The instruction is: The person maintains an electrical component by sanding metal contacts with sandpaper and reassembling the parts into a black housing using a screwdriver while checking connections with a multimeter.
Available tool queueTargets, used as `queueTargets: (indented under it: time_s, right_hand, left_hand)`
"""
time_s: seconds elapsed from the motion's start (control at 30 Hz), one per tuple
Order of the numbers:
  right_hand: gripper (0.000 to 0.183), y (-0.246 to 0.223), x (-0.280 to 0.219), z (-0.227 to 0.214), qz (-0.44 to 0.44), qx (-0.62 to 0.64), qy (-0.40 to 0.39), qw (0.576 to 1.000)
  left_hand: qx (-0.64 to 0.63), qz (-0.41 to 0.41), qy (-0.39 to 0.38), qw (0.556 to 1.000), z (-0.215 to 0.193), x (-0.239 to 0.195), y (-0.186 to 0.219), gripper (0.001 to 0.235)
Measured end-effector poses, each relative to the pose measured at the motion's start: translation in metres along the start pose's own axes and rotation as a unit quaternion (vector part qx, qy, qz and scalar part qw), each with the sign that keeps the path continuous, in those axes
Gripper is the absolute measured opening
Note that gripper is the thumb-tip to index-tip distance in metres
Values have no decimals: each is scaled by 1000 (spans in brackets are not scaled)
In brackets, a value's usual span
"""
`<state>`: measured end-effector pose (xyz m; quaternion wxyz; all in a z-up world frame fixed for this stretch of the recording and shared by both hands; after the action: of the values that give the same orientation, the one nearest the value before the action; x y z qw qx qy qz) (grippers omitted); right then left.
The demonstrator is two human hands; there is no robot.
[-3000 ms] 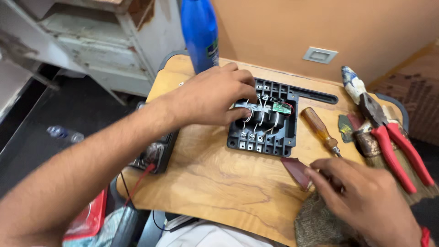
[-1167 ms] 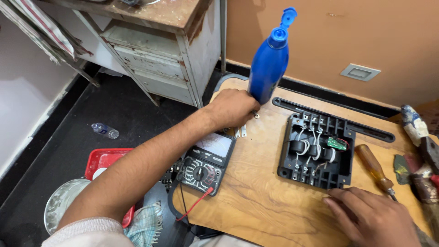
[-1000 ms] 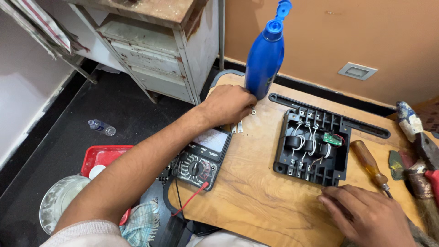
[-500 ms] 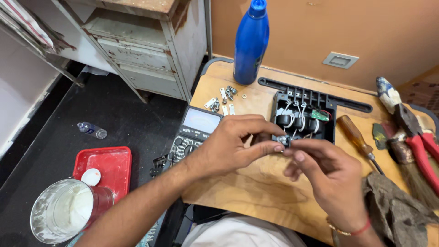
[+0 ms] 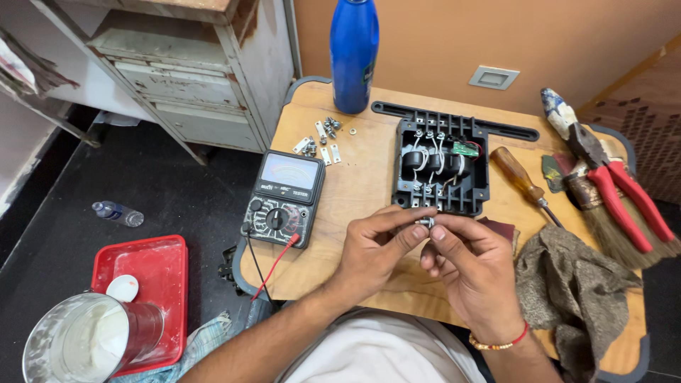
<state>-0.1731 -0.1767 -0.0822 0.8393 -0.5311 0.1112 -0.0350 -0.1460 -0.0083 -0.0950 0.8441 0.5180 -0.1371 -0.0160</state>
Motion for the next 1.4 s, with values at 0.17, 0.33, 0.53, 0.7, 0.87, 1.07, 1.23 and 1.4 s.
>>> queueTargets:
  time_s: [0.17,0.33,0.53,0.7,0.87,1.07,1.23,1.4]
  right_hand:
    - [18,-11,-11,6,-93,-147,39,984]
    - [15,-21,-21,17,-251,-319,68,912]
    - [18,-31,-28,18,-412,-452,66,788]
    - [22,-38,-27,13,-489,-485,43,724]
    - [20,-39,-24,-6,-438,-487,32,755]
    - [18,-38,-23,-26,-368,-460,46,807]
    - [16,-50,-24,-45,-345,-487,80,798]
    - [18,-69,-25,-61,-320,-552,118,761]
  left_hand:
    - [7,-8,41,999,14,-8,-14,30]
    - [-55,-78,79,992,24,-13,-23,32]
    - [-170,-194,117,959,33,-23,-30,25]
    - [-151,-239,124,951,34,-19,-32,22]
    - [-190,-314,74,927,26,-11,-39,13]
    - [-216,-344,67,911,25,-7,-43,18]
    - [-229,-348,56,907,12,-2,-44,21]
    - [199,-122,34,972,19,5,-35,22]
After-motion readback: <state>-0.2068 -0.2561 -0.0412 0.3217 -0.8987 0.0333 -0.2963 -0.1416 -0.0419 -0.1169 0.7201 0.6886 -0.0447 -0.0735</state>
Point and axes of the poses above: each hand's wrist, its own x-axis towards the middle knuckle, its own z-axis out of the palm, y = z × x, the point moved 1 cm from there along x, towards the middle knuckle, and after that the axes turned 8 degrees about y, right-handed, at the moved point
